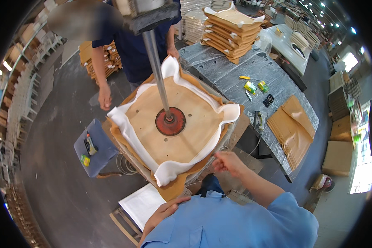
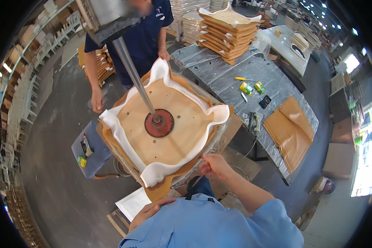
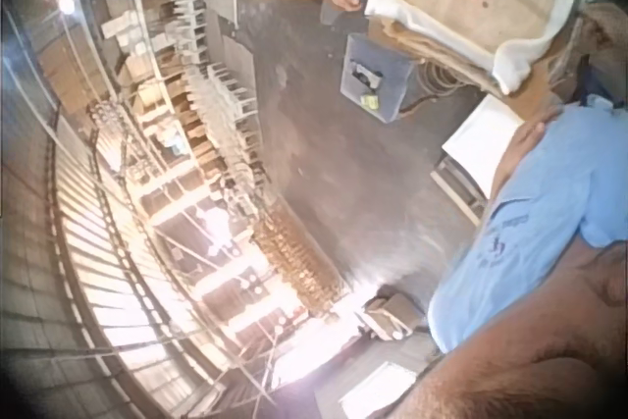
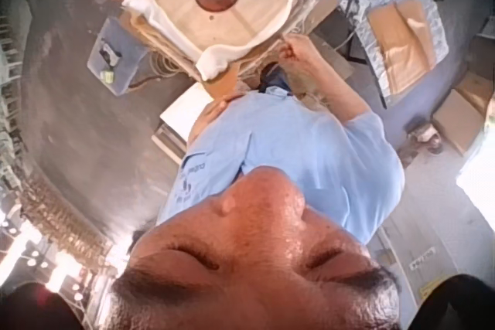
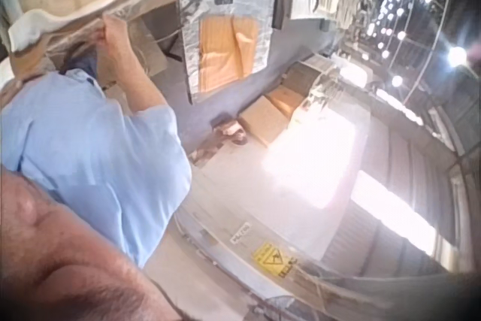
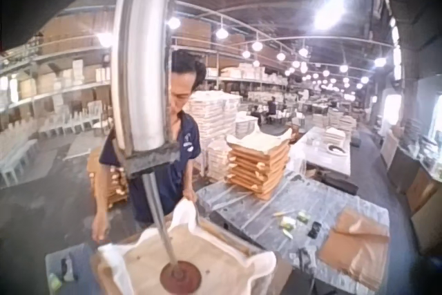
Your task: The person places a tan fabric cover over a chair seat on a vacuum-forming machine, then adds a white foam layer. They use a staple gun to secure the fabric and foam to the underside of the seat while a coworker assists by holding the seat and operating the machine. The process is repeated for multiple seats.
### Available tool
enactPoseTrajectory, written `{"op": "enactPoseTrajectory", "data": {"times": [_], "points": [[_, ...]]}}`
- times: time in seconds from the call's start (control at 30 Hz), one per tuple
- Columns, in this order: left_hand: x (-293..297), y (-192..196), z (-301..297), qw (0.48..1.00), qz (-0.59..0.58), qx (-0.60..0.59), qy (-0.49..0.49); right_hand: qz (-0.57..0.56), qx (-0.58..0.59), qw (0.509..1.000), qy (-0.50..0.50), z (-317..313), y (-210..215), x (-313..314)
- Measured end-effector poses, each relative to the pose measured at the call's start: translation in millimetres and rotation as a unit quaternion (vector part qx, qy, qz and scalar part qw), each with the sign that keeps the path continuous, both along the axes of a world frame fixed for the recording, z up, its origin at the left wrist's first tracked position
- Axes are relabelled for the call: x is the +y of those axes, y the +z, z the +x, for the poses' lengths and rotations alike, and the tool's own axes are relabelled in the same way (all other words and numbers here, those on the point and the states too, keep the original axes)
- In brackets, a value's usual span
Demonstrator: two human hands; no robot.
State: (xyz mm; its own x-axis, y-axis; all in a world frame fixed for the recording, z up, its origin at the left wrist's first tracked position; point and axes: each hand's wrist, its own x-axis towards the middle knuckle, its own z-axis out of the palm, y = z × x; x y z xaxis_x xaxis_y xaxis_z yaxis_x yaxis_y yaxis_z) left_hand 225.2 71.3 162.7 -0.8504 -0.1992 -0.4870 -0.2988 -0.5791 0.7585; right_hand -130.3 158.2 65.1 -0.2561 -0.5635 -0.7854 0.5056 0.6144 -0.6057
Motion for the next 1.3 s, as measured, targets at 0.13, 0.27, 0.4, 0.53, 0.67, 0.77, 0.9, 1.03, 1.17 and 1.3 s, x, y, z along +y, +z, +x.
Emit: {"op": "enactPoseTrajectory", "data": {"times": [0.13, 0.27, 0.4, 0.53, 0.67, 0.77, 0.9, 1.03, 1.17, 1.3], "points": [[3, -58, -40, 0.996, 0.007, 0.041, -0.076, 0.013, -0.054, 0.998, 0.009, -17, 1, -38], [7, -94, -82, 0.991, 0.002, 0.002, -0.13, 0.098, -0.123, 0.988, 0.008, -37, -9, -55], [22, -131, -112, 0.984, 0.154, -0.09, 0.0, 0.122, -0.226, 0.966, 0.027, -63, -17, -59], [47, -144, -121, 0.868, 0.351, -0.043, 0.348, 0.17, -0.296, 0.938, 0.065, -73, -19, -66], [55, -132, -143, 0.804, 0.357, -0.076, 0.47, 0.245, -0.252, 0.927, 0.129, -74, -27, -77], [39, -109, -170, 0.779, 0.344, -0.11, 0.512, 0.262, -0.239, 0.915, 0.194, -72, -34, -84], [28, -121, -189, 0.785, 0.365, -0.123, 0.485, 0.251, -0.267, 0.893, 0.263, -67, -33, -97], [9, -113, -200, 0.804, 0.355, -0.165, 0.447, 0.244, -0.257, 0.885, 0.301, -63, -36, -99], [2, -113, -202, 0.831, 0.318, -0.195, 0.411, 0.186, -0.174, 0.907, 0.336, -57, -40, -94], [16, -134, -199, 0.846, 0.24, -0.181, 0.44, 0.088, -0.109, 0.939, 0.314, -48, -32, -72]]}}
